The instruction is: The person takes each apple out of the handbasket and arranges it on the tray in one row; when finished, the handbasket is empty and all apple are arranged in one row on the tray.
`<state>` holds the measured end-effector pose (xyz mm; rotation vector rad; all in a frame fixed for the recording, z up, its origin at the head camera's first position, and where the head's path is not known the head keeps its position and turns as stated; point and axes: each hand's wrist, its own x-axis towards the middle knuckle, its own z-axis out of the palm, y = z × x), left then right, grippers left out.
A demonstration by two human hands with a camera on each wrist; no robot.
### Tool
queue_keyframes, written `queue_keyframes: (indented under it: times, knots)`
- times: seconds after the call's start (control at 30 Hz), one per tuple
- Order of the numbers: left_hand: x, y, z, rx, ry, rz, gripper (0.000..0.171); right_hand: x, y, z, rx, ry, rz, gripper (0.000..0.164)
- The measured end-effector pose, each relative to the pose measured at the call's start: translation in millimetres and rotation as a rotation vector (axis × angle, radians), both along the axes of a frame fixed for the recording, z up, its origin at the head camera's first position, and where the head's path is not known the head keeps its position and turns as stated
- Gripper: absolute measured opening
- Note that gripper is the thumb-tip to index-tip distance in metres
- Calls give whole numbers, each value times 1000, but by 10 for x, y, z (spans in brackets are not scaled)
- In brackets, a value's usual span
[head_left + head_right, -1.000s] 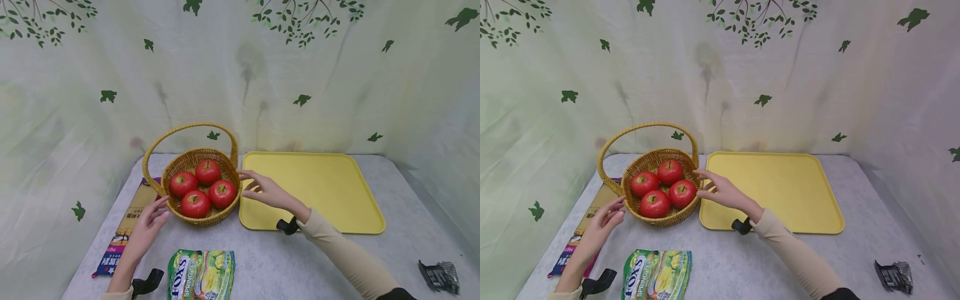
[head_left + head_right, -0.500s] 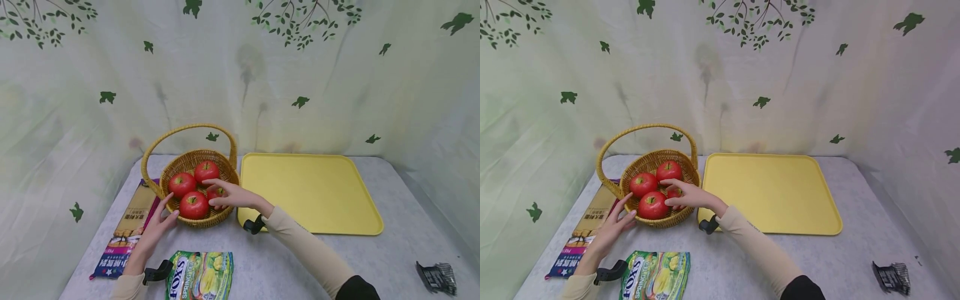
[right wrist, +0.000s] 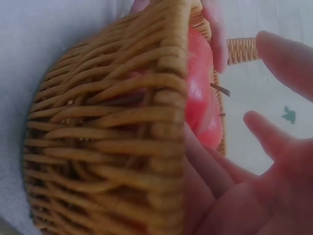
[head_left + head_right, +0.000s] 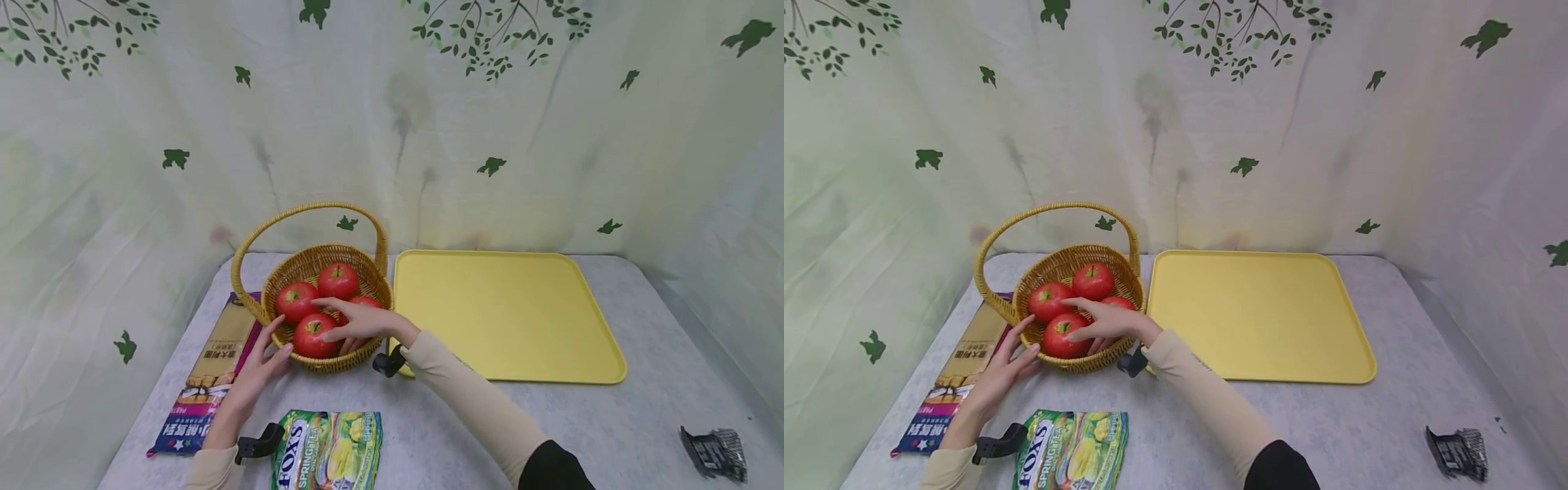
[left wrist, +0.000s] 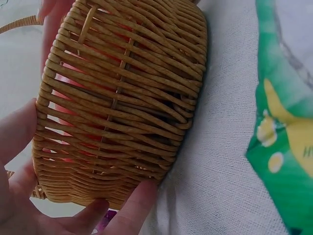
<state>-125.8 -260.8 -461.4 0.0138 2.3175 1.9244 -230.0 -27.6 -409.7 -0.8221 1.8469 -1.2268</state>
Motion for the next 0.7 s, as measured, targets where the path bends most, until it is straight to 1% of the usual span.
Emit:
queue_keyframes:
  times: [0.17, 0.27, 0.4, 0.57, 0.63, 0.7]
  knots:
    - [6, 8, 8, 0, 0, -5, 61, -5, -83, 44, 61, -54, 1, 68]
    - [11, 11, 9, 4, 3, -8, 61, -3, -134, 59, 97, -60, 8, 68]
    - [12, 17, 13, 3, 5, -8, 61, 17, -196, 64, 135, -39, -3, 68]
    - [8, 22, 15, 5, 9, -5, 61, 55, -268, 42, 181, 37, -28, 66]
    - [7, 24, 14, 6, 9, -5, 61, 70, -293, 34, 207, 99, -32, 65]
    - [7, 26, 14, 6, 9, -3, 61, 87, -315, 28, 240, 184, -33, 65]
